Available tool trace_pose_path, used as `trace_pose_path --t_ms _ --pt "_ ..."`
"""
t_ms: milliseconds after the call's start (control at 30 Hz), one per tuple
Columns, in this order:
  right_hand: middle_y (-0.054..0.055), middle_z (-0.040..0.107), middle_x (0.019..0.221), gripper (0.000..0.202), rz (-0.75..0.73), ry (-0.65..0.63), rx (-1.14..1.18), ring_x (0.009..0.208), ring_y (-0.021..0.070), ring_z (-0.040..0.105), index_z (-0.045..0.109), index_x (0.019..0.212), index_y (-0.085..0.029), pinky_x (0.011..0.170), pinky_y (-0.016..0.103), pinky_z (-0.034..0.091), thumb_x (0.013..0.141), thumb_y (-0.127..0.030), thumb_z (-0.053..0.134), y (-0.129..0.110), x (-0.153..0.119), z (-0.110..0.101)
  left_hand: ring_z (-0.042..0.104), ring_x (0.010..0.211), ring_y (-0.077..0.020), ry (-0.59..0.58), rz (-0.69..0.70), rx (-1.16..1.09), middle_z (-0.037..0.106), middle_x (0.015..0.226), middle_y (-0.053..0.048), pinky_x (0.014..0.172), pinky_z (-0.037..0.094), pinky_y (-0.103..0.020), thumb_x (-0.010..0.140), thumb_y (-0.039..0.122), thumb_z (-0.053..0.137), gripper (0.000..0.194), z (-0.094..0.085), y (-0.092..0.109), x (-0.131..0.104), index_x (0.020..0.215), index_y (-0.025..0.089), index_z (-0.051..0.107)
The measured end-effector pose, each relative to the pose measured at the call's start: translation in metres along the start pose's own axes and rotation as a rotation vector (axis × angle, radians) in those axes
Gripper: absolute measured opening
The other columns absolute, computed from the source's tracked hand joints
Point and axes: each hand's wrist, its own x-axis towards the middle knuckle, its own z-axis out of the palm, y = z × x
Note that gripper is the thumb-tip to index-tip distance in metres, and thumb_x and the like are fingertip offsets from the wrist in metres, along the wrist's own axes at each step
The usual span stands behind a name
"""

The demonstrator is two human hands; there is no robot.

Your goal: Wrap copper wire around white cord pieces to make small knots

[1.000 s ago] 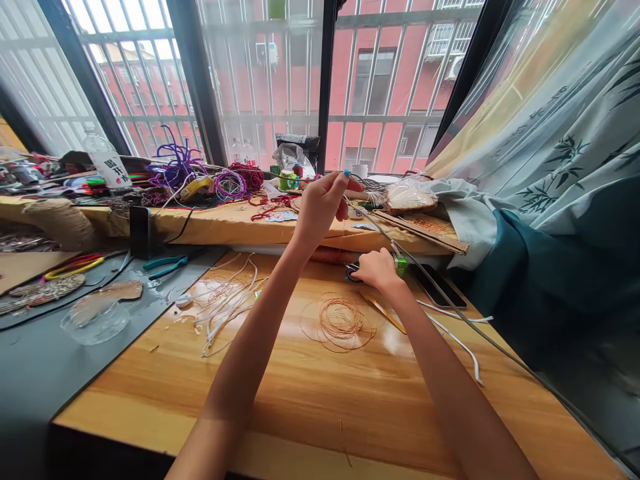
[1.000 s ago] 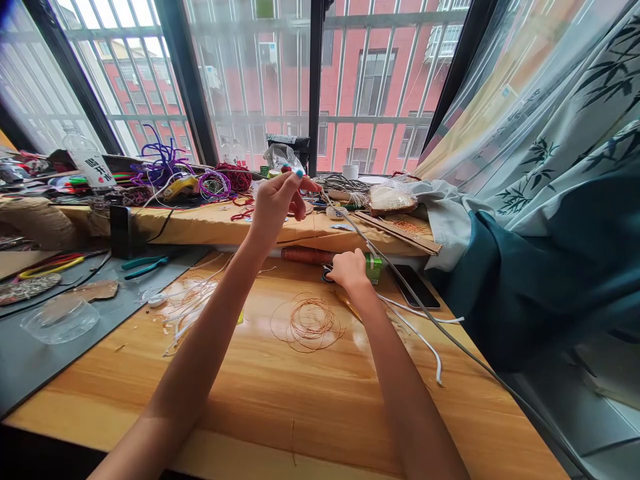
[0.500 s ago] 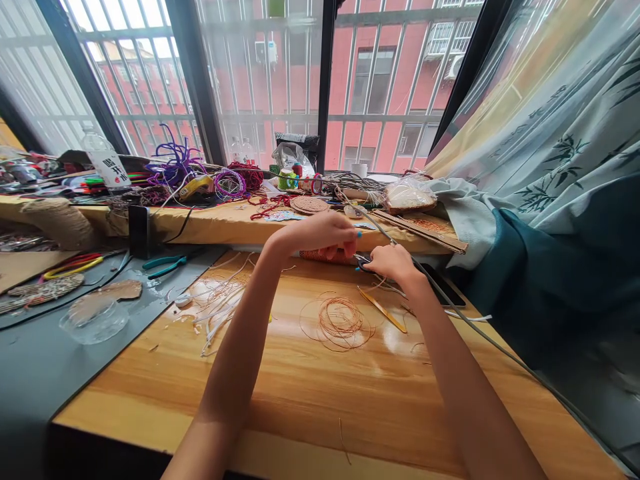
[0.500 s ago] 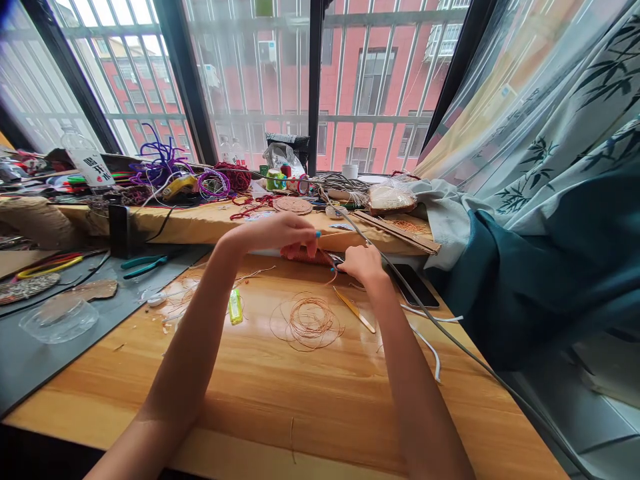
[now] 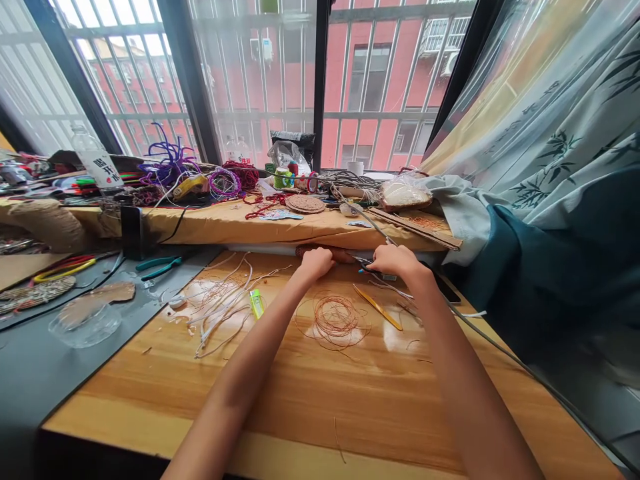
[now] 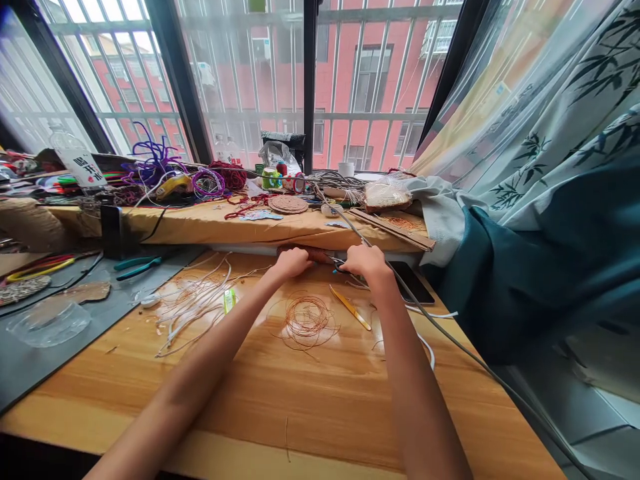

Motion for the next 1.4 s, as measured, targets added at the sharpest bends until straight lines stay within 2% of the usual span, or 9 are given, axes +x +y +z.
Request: trace_pose_path --t_ms 200,367,467,600,667,733,900,1067,1400 --pt "0.011 0.065 0.091 0.035 -0.004 -0.019 0.006 0.089 0.023 0.057 0.066 0.085 -0.018 0.072 0.029 0.04 0.07 -0.045 0.05 -0.001 0.0 0.0 0.055 0.096 -0.0281 0.074 -0.015 -0.052 0.059 0.098 -0.022 0.08 0.04 -0.038 0.081 0.018 0.034 0.033 0.021 0.004 0.001 0.091 0.007 0.063" --pt "0.011 0.066 0.088 0.034 -0.014 -0.059 0.01 0.085 0.0226 0.059 0.067 0.079 -0.017 0.069 0.029 0.041 0.07 -0.045 0.051 -0.001 -0.001 0.002 0.059 0.085 -0.0245 0.174 -0.018 -0.211 0.063 0.088 -0.019 0.071 0.044 -0.031 0.077 0.021 0.038 0.029 0.019 0.004 0.005 0.081 0.008 0.064" --pt "0.012 0.065 0.091 0.037 -0.026 -0.074 0.012 0.085 0.0238 0.059 0.067 0.083 -0.016 0.068 0.029 0.042 0.069 -0.047 0.052 -0.004 -0.001 0.004 0.061 0.069 -0.0136 0.265 0.033 -0.364 0.065 0.081 -0.01 0.06 0.044 -0.021 0.081 0.022 0.031 0.033 0.002 0.009 0.008 0.082 0.011 0.062" --pt "0.015 0.063 0.098 0.043 -0.029 -0.054 0.002 0.092 0.0256 0.057 0.064 0.095 -0.014 0.071 0.031 0.041 0.069 -0.047 0.052 -0.011 -0.001 0.008 0.053 0.049 -0.003 0.424 0.12 -0.581 0.063 0.086 -0.003 0.045 0.04 -0.014 0.086 0.028 0.016 0.041 -0.036 0.02 0.004 0.094 0.014 0.054" --pt "0.015 0.062 0.101 0.042 -0.022 -0.034 -0.006 0.095 0.0252 0.056 0.062 0.098 -0.014 0.074 0.031 0.039 0.07 -0.044 0.052 -0.013 -0.001 0.009 0.045 0.039 -0.0015 0.57 0.233 -0.93 0.062 0.076 -0.002 0.037 0.035 -0.014 0.085 0.031 0.026 0.034 -0.056 0.025 -0.005 0.086 0.013 0.055" --pt "0.016 0.062 0.101 0.04 -0.001 -0.014 -0.013 0.096 0.0246 0.056 0.061 0.1 -0.013 0.077 0.031 0.038 0.072 -0.04 0.051 -0.014 -0.001 0.009 0.041 0.035 -0.0001 0.645 0.333 -1.139 0.061 0.072 0.0 0.034 0.031 -0.014 0.083 0.031 0.033 0.029 -0.076 0.03 -0.016 0.082 0.014 0.056" --pt "0.016 0.061 0.102 0.039 0.058 0.007 -0.025 0.096 0.0238 0.055 0.062 0.099 -0.013 0.079 0.033 0.035 0.073 -0.039 0.051 -0.012 -0.004 0.006 0.041 0.035 0.0006 0.802 0.374 -1.223 0.058 0.067 0.001 0.034 0.03 -0.015 0.083 0.031 0.037 0.026 -0.112 0.033 -0.046 0.083 0.018 0.059" --pt "0.015 0.062 0.1 0.054 0.077 -0.015 -0.028 0.095 0.0253 0.055 0.063 0.097 -0.013 0.077 0.033 0.035 0.063 -0.054 0.056 -0.012 -0.005 0.007 0.047 0.04 -0.0014 0.851 0.366 -1.203 0.058 0.064 0.0 0.033 0.028 -0.016 0.084 0.03 0.038 0.026 -0.129 0.03 -0.062 0.084 0.018 0.061" --pt "0.016 0.062 0.099 0.045 0.027 0.047 -0.05 0.1 0.0271 0.051 0.064 0.094 -0.013 0.078 0.034 0.033 0.065 -0.046 0.055 -0.029 -0.001 0.015 0.048 0.041 -0.0027 0.807 0.425 -1.157 0.056 0.062 -0.001 0.035 0.031 -0.016 0.083 0.027 0.039 0.025 -0.133 0.038 -0.071 0.081 0.017 0.062"
